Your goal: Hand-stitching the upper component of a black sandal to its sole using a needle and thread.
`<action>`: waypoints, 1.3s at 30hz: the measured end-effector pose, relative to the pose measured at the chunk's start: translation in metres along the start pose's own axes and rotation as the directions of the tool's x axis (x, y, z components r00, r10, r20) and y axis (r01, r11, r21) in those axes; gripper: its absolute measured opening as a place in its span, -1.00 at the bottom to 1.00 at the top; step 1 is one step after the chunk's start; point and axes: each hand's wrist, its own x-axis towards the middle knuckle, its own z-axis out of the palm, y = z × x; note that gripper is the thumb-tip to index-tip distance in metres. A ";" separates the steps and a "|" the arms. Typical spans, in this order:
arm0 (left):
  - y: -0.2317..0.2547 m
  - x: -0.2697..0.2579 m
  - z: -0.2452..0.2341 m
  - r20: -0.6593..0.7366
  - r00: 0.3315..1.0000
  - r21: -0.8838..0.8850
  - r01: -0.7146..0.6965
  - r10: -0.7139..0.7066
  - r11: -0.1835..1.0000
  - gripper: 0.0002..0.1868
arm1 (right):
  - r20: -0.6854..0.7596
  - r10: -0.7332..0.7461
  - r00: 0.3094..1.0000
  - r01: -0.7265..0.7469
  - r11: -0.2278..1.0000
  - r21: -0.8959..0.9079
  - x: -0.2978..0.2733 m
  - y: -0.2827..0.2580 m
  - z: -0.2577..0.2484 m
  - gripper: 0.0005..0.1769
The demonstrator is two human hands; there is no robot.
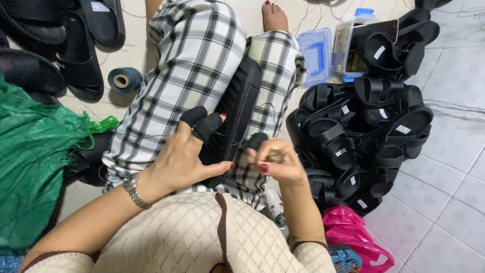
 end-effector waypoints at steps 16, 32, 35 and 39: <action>-0.061 -0.007 0.002 -0.453 0.865 -0.120 -0.297 0.214 0.947 -0.80 | 0.195 -0.549 0.813 -0.115 -0.480 -0.870 -0.002 -0.019 0.016 -0.79; 0.013 -0.002 -0.055 0.247 0.965 -0.377 0.008 0.092 0.926 -0.64 | -0.122 -0.171 0.978 -0.032 0.456 -0.889 0.015 -0.042 0.040 -0.89; 0.015 0.000 -0.048 0.077 0.973 -0.640 -0.120 0.218 0.759 -0.82 | -0.125 -0.225 0.966 0.165 0.916 -0.366 0.008 -0.011 0.017 -0.86; -0.023 0.007 -0.028 -0.215 0.861 0.397 -0.353 0.460 0.847 -0.39 | -0.332 -0.241 0.912 0.269 0.962 0.039 0.014 0.005 0.008 -0.79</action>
